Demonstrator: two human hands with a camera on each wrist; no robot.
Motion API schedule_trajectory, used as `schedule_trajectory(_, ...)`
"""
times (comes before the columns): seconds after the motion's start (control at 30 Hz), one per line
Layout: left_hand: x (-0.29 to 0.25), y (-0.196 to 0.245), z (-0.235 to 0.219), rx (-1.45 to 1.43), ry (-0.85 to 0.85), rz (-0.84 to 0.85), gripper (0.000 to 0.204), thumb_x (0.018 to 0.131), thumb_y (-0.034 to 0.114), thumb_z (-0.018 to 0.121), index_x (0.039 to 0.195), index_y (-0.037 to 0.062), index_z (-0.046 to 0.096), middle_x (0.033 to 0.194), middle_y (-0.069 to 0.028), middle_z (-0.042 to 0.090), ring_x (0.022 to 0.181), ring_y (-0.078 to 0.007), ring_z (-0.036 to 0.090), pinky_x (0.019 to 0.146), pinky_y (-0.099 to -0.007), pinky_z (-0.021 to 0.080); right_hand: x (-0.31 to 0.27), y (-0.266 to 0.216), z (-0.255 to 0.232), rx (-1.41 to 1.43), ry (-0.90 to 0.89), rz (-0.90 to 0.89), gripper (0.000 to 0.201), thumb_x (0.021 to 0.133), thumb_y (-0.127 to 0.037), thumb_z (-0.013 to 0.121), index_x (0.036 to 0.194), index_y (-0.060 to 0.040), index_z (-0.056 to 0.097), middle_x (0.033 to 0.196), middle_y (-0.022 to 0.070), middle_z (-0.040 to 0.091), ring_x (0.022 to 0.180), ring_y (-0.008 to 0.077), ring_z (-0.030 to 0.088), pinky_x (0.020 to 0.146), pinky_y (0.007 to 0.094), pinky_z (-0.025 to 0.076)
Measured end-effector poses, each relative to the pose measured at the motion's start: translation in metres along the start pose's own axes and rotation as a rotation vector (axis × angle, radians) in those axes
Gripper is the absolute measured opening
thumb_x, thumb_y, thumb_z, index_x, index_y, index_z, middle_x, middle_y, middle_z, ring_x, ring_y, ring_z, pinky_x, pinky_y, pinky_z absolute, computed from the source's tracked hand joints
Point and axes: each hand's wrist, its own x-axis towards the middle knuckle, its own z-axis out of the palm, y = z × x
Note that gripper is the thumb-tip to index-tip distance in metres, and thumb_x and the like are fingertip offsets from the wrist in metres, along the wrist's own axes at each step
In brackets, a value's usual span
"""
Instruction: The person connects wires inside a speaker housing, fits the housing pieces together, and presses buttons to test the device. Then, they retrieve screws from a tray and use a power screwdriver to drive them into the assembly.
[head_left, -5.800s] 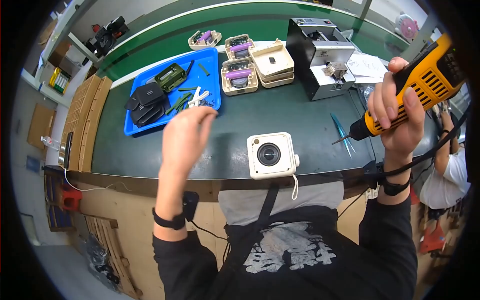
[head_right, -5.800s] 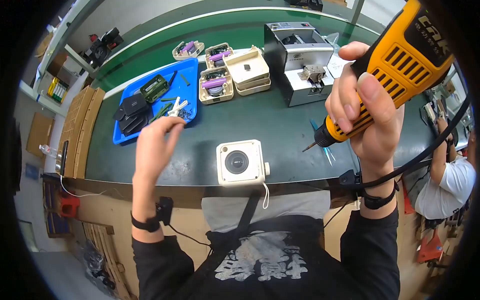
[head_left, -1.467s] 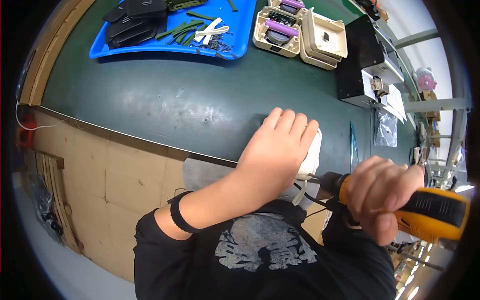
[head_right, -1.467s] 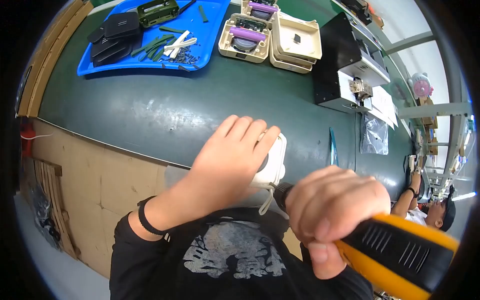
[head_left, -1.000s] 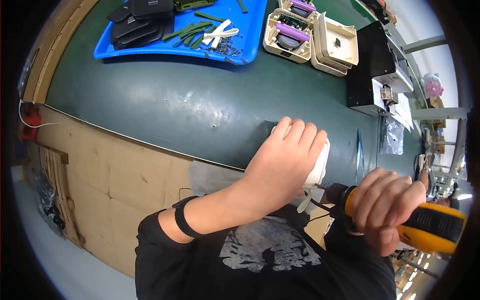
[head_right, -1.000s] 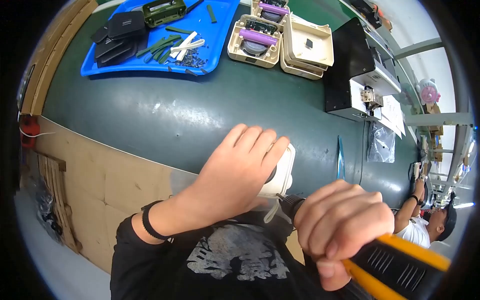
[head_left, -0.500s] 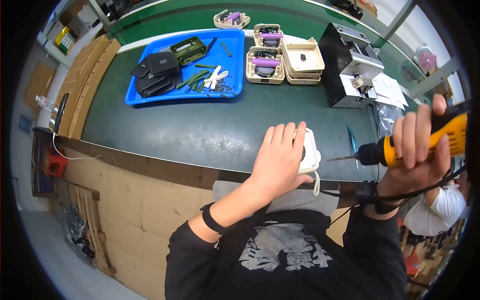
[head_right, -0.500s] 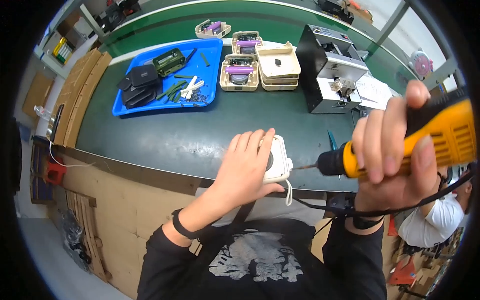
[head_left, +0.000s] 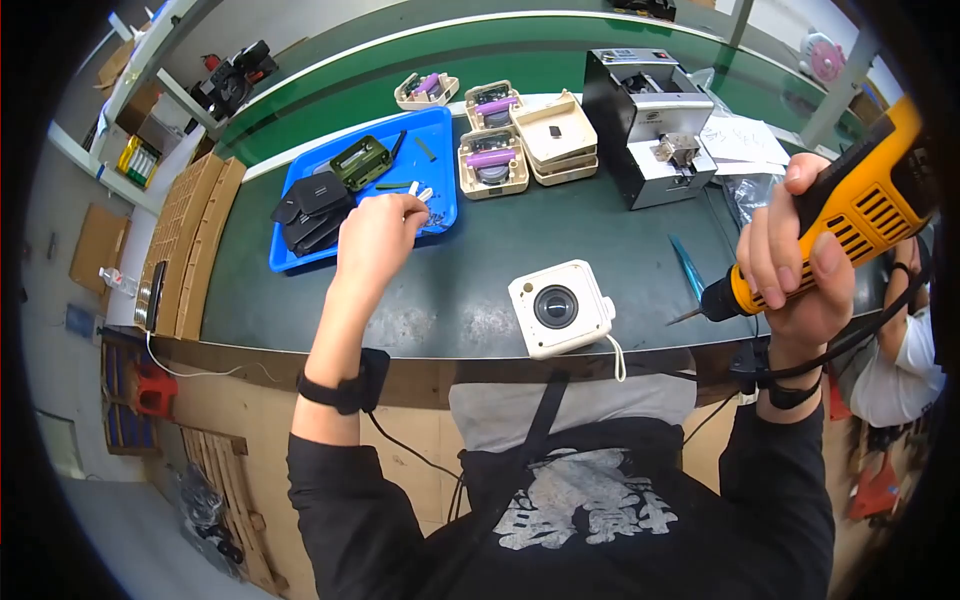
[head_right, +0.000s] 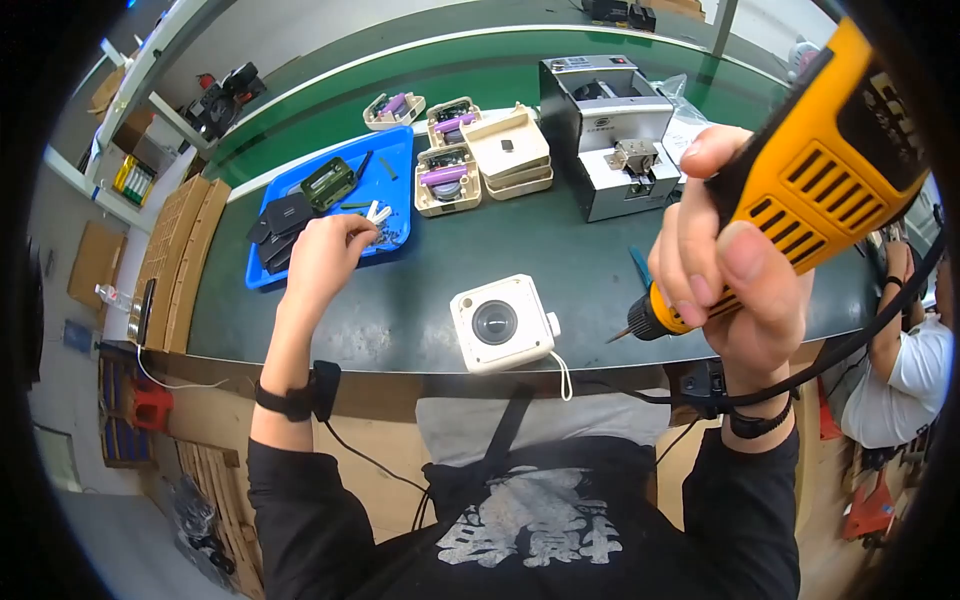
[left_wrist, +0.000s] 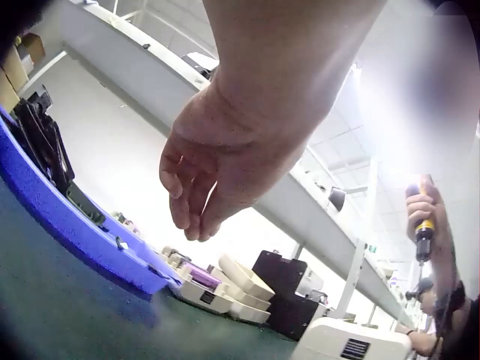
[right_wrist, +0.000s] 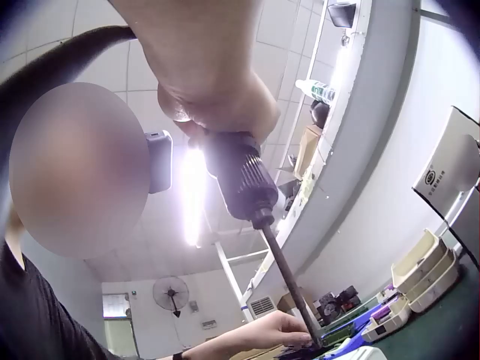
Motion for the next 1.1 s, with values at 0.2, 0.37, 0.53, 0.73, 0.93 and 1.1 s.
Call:
schedule_trajectory(0.2,0.040,-0.023,0.031,0.007,-0.146,-0.038,0.015,0.079,0.019,0.073,0.087,0.0065,0.077,0.085,-0.0188,0.071,0.083,-0.0343,0.070,0.077,-0.0421,0.056,-0.003,-0.002,0.009,0.031,0.058,0.028,0.047,0.089,-0.022,0.063,0.122,0.0059,0.045,0.058,0.0005,0.046,0.044,0.0081,0.044,0.043,0.0222,0.036)
schedule_trajectory(0.37,0.054,-0.025,0.051,0.097,-0.192,-0.057,0.014,0.074,0.012,0.073,0.085,0.0035,0.076,0.080,-0.0188,0.071,0.075,-0.0335,0.070,0.073,-0.0405,0.056,-0.004,-0.004,0.009,0.027,0.068,0.052,0.047,0.088,-0.022,0.064,0.121,0.0052,0.045,0.059,0.0006,0.047,0.044,0.0081,0.045,0.044,0.0226,0.036)
schedule_trajectory(0.53,0.059,-0.031,0.066,0.113,-0.263,-0.045,0.009,0.074,0.010,0.073,0.079,0.0037,0.075,0.083,-0.0233,0.070,0.082,-0.0400,0.069,0.076,-0.0464,0.057,-0.005,-0.005,0.007,0.002,0.077,0.071,0.047,0.087,-0.023,0.065,0.120,0.0053,0.046,0.059,-0.0002,0.047,0.045,0.0079,0.045,0.045,0.0226,0.036)
schedule_trajectory(0.73,0.062,-0.033,0.074,0.162,-0.234,0.002,0.008,0.071,0.005,0.069,0.077,0.0015,0.073,0.082,-0.0250,0.069,0.081,-0.0412,0.069,0.075,-0.0476,0.056,-0.001,-0.004,0.009,-0.003,0.103,0.038,0.048,0.087,-0.024,0.065,0.120,0.0059,0.046,0.058,-0.0003,0.046,0.044,0.0081,0.045,0.045,0.0227,0.036)
schedule_trajectory(0.93,0.061,-0.034,0.067,0.065,-0.303,-0.020,0.010,0.066,0.006,0.066,0.073,0.0015,0.072,0.075,-0.0213,0.069,0.075,-0.0384,0.069,0.072,-0.0439,0.057,0.000,-0.001,0.009,0.010,0.072,0.042,0.048,0.088,-0.024,0.064,0.121,0.0070,0.046,0.058,0.0006,0.046,0.044,0.0084,0.044,0.044,0.0222,0.035)
schedule_trajectory(1.1,0.057,-0.038,0.059,-0.018,-0.205,-0.001,0.009,0.065,0.008,0.068,0.071,0.0018,0.071,0.074,-0.0199,0.069,0.074,-0.0369,0.068,0.072,-0.0418,0.056,0.001,0.000,0.009,0.007,0.045,0.030,0.047,0.090,-0.024,0.062,0.122,0.0066,0.046,0.059,0.0003,0.046,0.044,0.0082,0.044,0.043,0.0220,0.035)
